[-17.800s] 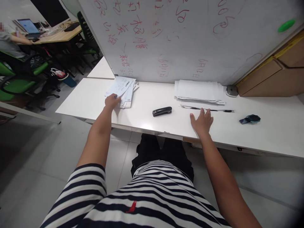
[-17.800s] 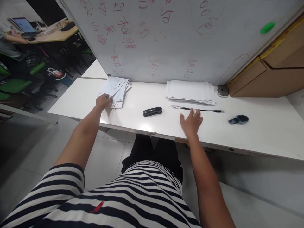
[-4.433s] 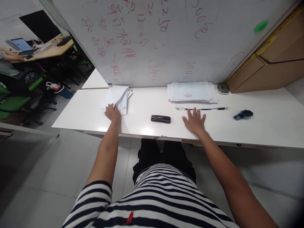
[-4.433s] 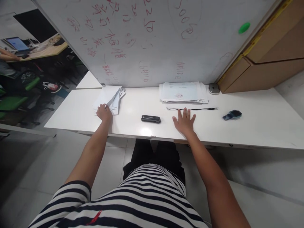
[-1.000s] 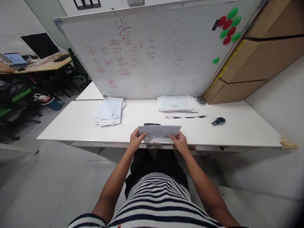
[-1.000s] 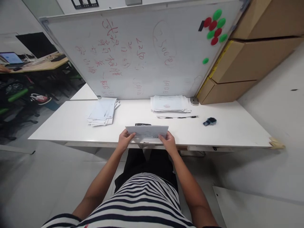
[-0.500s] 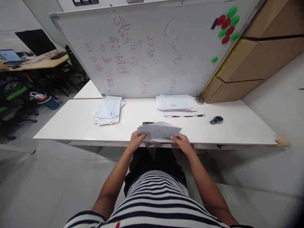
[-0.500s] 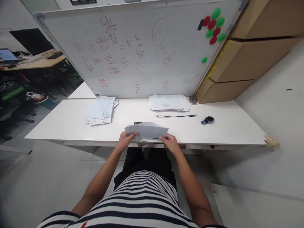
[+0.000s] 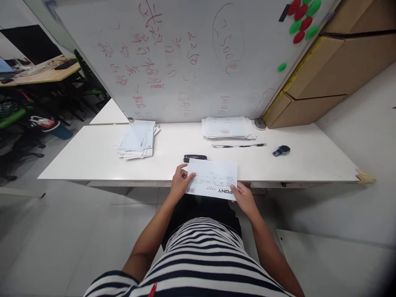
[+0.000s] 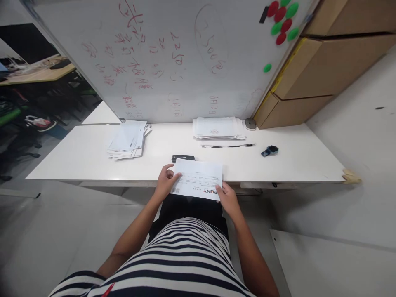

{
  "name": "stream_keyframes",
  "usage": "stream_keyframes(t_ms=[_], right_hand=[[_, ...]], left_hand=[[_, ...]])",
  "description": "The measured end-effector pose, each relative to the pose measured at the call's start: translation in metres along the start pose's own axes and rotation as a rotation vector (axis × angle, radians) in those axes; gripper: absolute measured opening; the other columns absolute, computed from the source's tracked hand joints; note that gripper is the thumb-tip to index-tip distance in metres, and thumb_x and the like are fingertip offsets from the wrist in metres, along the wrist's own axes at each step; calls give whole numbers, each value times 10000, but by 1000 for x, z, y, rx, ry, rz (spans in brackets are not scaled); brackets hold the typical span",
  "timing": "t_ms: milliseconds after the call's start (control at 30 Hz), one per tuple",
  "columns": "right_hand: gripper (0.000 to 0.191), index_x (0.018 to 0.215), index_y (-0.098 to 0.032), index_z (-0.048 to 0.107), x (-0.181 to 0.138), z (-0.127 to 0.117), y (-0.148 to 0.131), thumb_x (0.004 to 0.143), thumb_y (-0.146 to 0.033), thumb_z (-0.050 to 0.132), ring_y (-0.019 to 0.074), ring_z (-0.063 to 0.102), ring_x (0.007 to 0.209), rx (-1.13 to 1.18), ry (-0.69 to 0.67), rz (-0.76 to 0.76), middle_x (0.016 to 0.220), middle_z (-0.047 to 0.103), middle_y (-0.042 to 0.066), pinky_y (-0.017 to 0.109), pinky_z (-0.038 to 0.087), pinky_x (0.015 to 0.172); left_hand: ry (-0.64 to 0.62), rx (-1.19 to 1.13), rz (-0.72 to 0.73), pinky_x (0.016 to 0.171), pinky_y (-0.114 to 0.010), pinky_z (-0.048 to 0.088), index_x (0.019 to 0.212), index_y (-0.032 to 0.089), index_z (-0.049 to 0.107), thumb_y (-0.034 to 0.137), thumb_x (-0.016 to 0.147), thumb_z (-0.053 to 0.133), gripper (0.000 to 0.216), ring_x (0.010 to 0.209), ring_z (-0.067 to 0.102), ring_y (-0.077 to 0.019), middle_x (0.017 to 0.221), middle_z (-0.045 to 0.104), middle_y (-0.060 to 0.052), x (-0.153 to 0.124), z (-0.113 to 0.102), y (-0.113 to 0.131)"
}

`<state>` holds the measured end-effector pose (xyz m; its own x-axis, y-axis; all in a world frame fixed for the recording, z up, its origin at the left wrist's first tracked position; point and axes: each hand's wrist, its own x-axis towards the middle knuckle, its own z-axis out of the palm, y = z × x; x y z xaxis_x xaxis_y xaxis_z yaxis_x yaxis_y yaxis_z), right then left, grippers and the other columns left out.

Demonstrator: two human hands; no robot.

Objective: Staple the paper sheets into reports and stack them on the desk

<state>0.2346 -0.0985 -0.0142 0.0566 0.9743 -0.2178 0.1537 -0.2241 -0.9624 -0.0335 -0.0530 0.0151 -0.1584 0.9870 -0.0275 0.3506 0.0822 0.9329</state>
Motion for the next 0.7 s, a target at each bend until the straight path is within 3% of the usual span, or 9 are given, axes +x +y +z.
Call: stream_keyframes(t_ms=[100, 200, 267, 333, 400, 500, 700], right_hand=[[529, 1126, -159, 646, -7, -14, 12, 773, -551, 618, 140, 534, 512, 99, 121, 77, 834, 723, 69, 235, 376, 385], [541, 1115, -152, 658, -13, -29, 21, 724, -526, 683, 124, 516, 512, 209, 231, 103, 847, 721, 72, 210, 321, 365], [535, 1099, -151, 666, -15, -35, 22, 703, -509, 710, 125, 522, 527, 271, 270, 110, 869, 722, 78, 206, 306, 364], [521, 1087, -157, 672, -16, -38, 21, 693, -494, 726, 133, 538, 556, 308, 297, 109, 899, 722, 82, 206, 310, 372], [512, 1076, -162, 676, -16, -38, 20, 685, -486, 736, 139, 548, 576, 326, 322, 108, 911, 721, 83, 207, 315, 377], [499, 1059, -163, 682, -14, -35, 19, 682, -486, 736, 133, 541, 573, 344, 336, 104, 904, 720, 79, 203, 314, 376], [503, 1071, -164, 682, -7, -28, 17, 682, -479, 731, 126, 535, 572, 353, 321, 104, 910, 720, 71, 204, 311, 382]], left_hand=[[13, 166, 160, 685, -278, 463, 1248, 250, 484, 415, 846, 588, 447, 696, 578, -137, 833, 624, 5, 4, -1, 1], [4, 389, 405, 893, -370, 438, 1174, 243, 559, 386, 882, 541, 326, 1007, 580, -221, 1065, 636, -68, 19, -2, 6], [1, 495, 535, 1017, -429, 353, 1184, 230, 566, 387, 866, 568, 354, 1222, 468, -283, 1235, 579, -108, 35, 1, 7], [5, 566, 574, 1054, -469, 302, 1246, 216, 531, 410, 828, 622, 469, 1325, 354, -328, 1337, 508, -136, 54, 5, 5], [-20, 611, 550, 1019, -476, 330, 1265, 209, 510, 418, 810, 645, 519, 1299, 378, -342, 1316, 515, -145, 71, 10, -1], [-98, 626, 504, 914, -423, 406, 1198, 208, 538, 380, 847, 602, 396, 1085, 535, -285, 1141, 594, -113, 86, 15, -12], [-130, 624, 528, 851, -375, 417, 1113, 203, 548, 354, 855, 598, 303, 972, 545, -243, 1062, 598, -84, 85, 13, -16]])
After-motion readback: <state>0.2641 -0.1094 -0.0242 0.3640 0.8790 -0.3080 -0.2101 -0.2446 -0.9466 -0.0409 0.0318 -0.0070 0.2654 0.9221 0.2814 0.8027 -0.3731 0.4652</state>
